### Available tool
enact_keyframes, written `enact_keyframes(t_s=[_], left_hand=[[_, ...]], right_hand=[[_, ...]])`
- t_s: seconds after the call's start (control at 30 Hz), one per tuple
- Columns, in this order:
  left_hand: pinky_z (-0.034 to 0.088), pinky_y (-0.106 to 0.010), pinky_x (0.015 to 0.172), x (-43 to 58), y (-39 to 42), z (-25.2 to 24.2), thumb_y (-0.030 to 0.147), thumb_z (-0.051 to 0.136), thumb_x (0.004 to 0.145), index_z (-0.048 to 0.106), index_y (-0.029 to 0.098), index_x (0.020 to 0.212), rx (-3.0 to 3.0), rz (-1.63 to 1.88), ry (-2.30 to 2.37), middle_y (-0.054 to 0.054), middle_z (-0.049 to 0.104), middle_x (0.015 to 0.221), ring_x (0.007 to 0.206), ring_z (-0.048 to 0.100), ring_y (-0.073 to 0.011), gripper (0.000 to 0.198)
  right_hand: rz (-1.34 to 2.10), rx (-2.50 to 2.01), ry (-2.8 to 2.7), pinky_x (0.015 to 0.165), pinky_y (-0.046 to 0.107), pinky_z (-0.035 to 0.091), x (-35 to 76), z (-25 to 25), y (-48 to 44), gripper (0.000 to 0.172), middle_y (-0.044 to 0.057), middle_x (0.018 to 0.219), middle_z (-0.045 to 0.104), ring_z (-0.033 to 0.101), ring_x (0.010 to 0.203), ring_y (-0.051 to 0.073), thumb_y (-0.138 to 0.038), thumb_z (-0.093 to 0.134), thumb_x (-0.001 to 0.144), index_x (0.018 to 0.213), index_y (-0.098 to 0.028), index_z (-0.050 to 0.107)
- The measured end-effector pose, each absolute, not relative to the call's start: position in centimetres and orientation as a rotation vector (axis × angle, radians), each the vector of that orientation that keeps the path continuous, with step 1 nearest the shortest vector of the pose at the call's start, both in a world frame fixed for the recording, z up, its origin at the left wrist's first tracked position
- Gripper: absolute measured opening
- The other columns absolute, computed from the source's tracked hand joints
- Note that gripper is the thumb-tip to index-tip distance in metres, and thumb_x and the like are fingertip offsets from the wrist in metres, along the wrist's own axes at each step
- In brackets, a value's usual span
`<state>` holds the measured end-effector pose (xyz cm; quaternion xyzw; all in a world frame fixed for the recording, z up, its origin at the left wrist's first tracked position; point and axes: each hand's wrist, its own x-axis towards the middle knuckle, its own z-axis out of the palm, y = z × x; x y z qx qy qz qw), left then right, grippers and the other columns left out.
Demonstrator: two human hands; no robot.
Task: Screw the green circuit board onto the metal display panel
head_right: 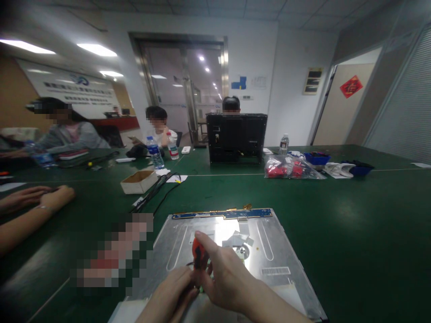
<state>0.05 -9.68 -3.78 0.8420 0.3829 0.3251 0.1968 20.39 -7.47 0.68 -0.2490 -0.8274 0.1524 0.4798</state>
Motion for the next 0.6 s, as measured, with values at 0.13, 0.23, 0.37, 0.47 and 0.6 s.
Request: enact_keyframes(t_s=[0.13, 0.23, 0.37, 0.47, 0.6], left_hand=[[0.050, -0.031, 0.074, 0.1, -9.6, -4.2, 0.014, 0.049, 0.093, 0.063, 0.023, 0.099, 2.377, 0.938, 1.056, -0.008, 0.072, 0.094, 0.085, 0.067, -0.0244, 0.018], [0.050, -0.031, 0.075, 0.1, -9.7, -3.9, 0.014, 0.049, 0.094, 0.063, 0.023, 0.100, 2.365, 0.918, 1.063, -0.008, 0.072, 0.095, 0.086, 0.067, -0.0245, 0.018], [0.051, -0.032, 0.079, 0.1, -10.0, -3.0, 0.013, 0.049, 0.093, 0.063, 0.023, 0.102, 2.356, 0.901, 1.049, -0.008, 0.071, 0.099, 0.089, 0.067, -0.0248, 0.020], [0.051, -0.033, 0.081, 0.2, -10.1, -2.6, 0.012, 0.048, 0.094, 0.062, 0.023, 0.105, 2.347, 0.899, 1.044, -0.008, 0.071, 0.102, 0.092, 0.067, -0.0250, 0.021], [0.052, -0.033, 0.082, 0.3, -10.1, -2.5, 0.011, 0.049, 0.093, 0.061, 0.025, 0.110, 2.357, 0.927, 1.015, -0.008, 0.072, 0.105, 0.094, 0.068, -0.0250, 0.025]], right_hand=[[0.375, -0.592, -2.008, 0.056, 0.030, 0.060, 20.3, 0.7, -7.4, 0.076, 0.005, 0.096, 0.069, 0.063, 0.064, 0.017, -0.017, 0.058, 0.097, 0.158, -0.028, 0.015], [0.365, -0.583, -1.993, 0.055, 0.029, 0.060, 20.3, 0.7, -7.4, 0.073, 0.005, 0.096, 0.069, 0.062, 0.062, 0.016, -0.017, 0.056, 0.098, 0.158, -0.028, 0.016], [0.356, -0.578, -1.991, 0.054, 0.029, 0.059, 20.3, 0.9, -7.5, 0.073, 0.004, 0.093, 0.069, 0.062, 0.061, 0.016, -0.016, 0.056, 0.097, 0.157, -0.027, 0.016], [0.344, -0.585, -1.990, 0.054, 0.029, 0.059, 20.3, 1.0, -7.6, 0.072, 0.004, 0.093, 0.069, 0.063, 0.061, 0.016, -0.016, 0.056, 0.098, 0.157, -0.028, 0.018], [0.335, -0.585, -1.966, 0.054, 0.030, 0.060, 20.3, 0.8, -7.5, 0.069, 0.005, 0.092, 0.071, 0.064, 0.061, 0.017, -0.020, 0.055, 0.100, 0.158, -0.028, 0.018]])
